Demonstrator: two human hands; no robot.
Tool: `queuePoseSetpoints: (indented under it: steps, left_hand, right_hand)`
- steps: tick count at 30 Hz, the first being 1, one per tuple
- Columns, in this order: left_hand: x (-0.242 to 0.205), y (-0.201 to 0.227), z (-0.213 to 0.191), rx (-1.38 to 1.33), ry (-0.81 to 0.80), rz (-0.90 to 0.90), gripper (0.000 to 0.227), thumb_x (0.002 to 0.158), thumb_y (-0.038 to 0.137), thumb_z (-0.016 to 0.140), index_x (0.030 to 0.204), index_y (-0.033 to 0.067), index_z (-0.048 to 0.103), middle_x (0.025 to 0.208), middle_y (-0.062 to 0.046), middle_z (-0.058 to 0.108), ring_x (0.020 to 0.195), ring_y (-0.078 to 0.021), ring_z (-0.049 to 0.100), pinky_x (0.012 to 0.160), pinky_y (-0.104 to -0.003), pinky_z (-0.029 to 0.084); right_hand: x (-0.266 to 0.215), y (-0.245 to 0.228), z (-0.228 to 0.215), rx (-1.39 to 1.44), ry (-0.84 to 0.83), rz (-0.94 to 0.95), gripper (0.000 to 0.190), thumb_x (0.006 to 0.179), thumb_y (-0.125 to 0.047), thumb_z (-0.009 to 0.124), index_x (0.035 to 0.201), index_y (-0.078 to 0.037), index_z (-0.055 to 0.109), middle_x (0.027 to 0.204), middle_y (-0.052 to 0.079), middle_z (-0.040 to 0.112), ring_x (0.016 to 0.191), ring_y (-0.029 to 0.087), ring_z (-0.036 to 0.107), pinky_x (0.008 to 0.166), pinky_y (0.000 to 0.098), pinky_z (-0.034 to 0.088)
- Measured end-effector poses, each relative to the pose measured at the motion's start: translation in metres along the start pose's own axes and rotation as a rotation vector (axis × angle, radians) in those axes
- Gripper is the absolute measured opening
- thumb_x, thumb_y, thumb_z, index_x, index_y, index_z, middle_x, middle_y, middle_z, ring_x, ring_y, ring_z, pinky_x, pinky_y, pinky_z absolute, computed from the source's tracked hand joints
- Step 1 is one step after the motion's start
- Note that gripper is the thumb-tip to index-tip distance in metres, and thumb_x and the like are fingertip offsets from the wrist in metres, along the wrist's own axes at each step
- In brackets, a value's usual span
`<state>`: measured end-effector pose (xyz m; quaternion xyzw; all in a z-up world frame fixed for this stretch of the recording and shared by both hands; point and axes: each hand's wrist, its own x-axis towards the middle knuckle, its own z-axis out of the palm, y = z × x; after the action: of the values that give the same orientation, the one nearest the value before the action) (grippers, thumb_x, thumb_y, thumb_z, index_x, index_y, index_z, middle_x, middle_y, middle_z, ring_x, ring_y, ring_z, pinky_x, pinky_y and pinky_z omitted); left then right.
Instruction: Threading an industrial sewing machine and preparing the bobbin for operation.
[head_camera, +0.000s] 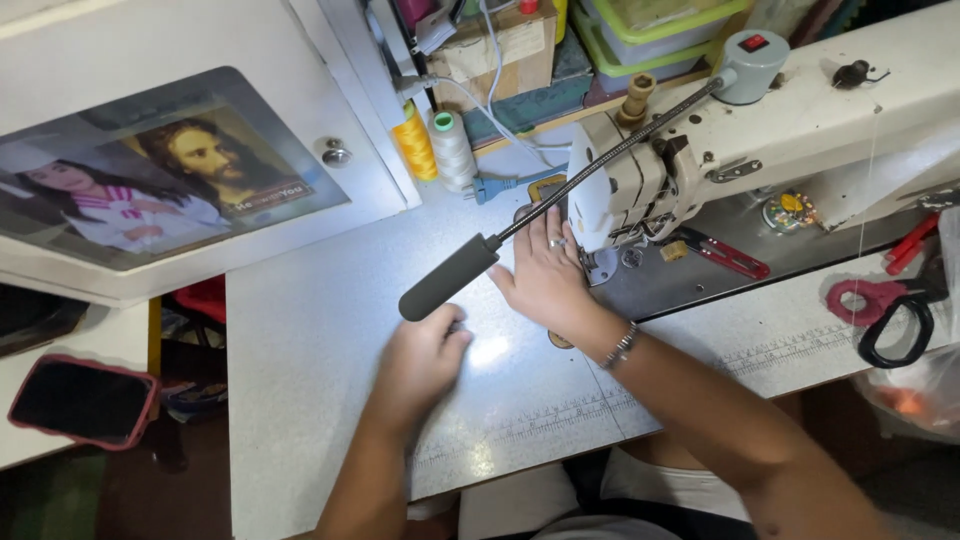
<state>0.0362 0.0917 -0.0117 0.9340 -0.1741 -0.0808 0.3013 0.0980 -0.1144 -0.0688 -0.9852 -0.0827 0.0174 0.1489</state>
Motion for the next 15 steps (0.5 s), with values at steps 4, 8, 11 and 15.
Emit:
queuePoseSetpoints:
  steps: [4,8,11,15]
  left_hand:
    - [-0.005,0.004,-0.018,-0.107,0.140,-0.193,0.023,0.092,0.022,0.069,0.111,0.0109,0.070,0.093,-0.013,0.070,0.090,-0.0356,0.072,0.079,-0.045,0.057]
    - [-0.005,-0.004,-0.014,-0.198,0.303,-0.119,0.017,0.093,0.016,0.066,0.108,0.0085,0.069,0.095,-0.010,0.066,0.093,-0.0337,0.071,0.078,-0.043,0.057]
    - [-0.006,-0.004,-0.018,-0.230,0.359,-0.050,0.014,0.094,0.008,0.062,0.106,0.0067,0.069,0.098,-0.009,0.064,0.096,-0.0312,0.070,0.085,-0.041,0.055]
    - [-0.004,-0.009,-0.012,-0.244,0.400,-0.006,0.016,0.093,0.005,0.060,0.106,0.0047,0.069,0.098,-0.010,0.062,0.096,-0.0316,0.069,0.087,-0.042,0.054]
  right_hand:
    - [0.042,-0.008,-0.011,0.198,-0.049,0.272,0.090,0.099,-0.049,0.048,0.158,0.009,0.014,0.166,0.036,0.002,0.154,0.051,-0.006,0.123,0.0615,0.005]
    - [0.038,-0.034,-0.016,0.082,-0.129,0.136,0.079,0.104,-0.051,0.029,0.157,0.007,0.022,0.165,0.034,0.013,0.157,0.046,0.002,0.123,0.0566,-0.002]
    - [-0.021,-0.027,-0.003,-0.036,-0.045,-0.420,0.090,0.098,-0.070,0.040,0.147,0.005,0.046,0.153,0.032,0.043,0.148,0.045,0.035,0.121,0.0615,0.016]
    - [-0.117,0.009,-0.021,0.114,-0.113,-0.682,0.081,0.105,-0.062,0.027,0.151,0.003,0.041,0.155,0.025,0.044,0.146,0.043,0.037,0.121,0.0581,0.020]
